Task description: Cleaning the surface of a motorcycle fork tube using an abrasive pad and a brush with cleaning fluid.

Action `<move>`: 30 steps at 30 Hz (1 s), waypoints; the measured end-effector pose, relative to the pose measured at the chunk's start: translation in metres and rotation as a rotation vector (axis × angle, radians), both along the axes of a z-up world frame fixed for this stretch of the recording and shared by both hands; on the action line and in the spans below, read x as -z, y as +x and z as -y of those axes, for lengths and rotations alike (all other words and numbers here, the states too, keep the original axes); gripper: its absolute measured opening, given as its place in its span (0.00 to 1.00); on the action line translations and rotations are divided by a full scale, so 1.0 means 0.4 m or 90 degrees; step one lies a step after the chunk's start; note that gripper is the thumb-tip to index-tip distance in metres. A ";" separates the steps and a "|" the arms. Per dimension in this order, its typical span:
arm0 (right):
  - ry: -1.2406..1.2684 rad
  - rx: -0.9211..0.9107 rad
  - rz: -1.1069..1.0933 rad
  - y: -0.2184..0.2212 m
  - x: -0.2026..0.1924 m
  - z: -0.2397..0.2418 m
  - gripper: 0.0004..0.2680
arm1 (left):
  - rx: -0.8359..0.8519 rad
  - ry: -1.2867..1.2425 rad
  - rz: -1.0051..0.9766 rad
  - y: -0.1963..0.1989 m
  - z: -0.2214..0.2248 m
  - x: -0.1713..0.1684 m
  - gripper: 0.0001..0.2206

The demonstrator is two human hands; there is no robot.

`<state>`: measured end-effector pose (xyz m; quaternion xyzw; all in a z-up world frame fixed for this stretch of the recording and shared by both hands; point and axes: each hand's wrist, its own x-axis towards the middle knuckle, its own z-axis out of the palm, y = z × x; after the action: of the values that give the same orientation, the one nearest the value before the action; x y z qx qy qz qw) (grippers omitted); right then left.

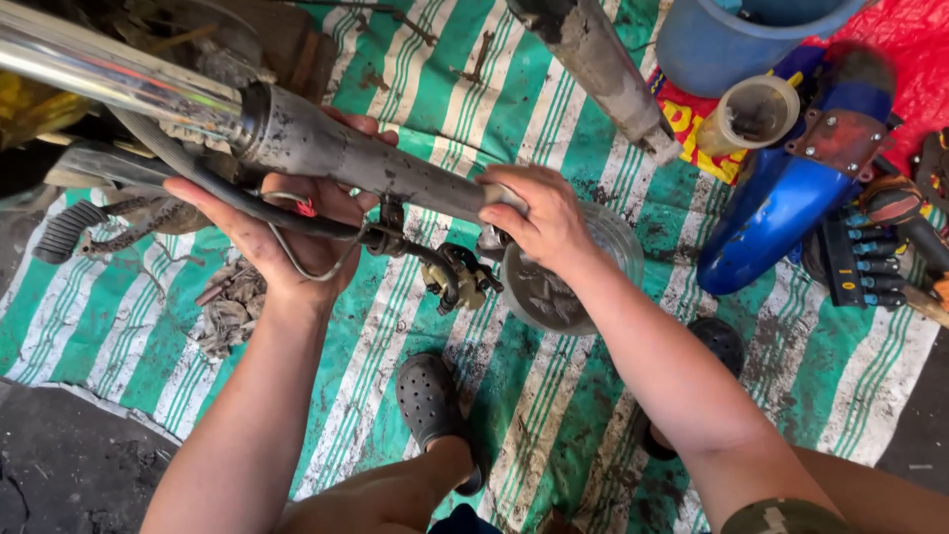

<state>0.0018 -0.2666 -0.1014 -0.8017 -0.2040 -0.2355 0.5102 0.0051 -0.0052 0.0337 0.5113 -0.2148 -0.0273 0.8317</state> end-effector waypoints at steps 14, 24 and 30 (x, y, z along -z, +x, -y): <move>-0.020 -0.074 0.060 0.037 0.002 -0.018 0.21 | 0.076 -0.094 0.041 0.012 -0.007 0.006 0.45; 0.068 -0.012 -0.109 -0.081 0.133 0.071 0.19 | 0.000 -0.100 0.074 0.017 -0.035 0.075 0.33; -0.004 0.019 0.008 -0.030 0.115 0.058 0.23 | 0.033 -0.064 0.068 0.012 -0.045 0.075 0.40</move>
<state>-0.0102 -0.2898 -0.1473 -0.8048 -0.1958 -0.2476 0.5026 0.0099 0.0130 0.0036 0.4641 -0.2727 -0.0107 0.8427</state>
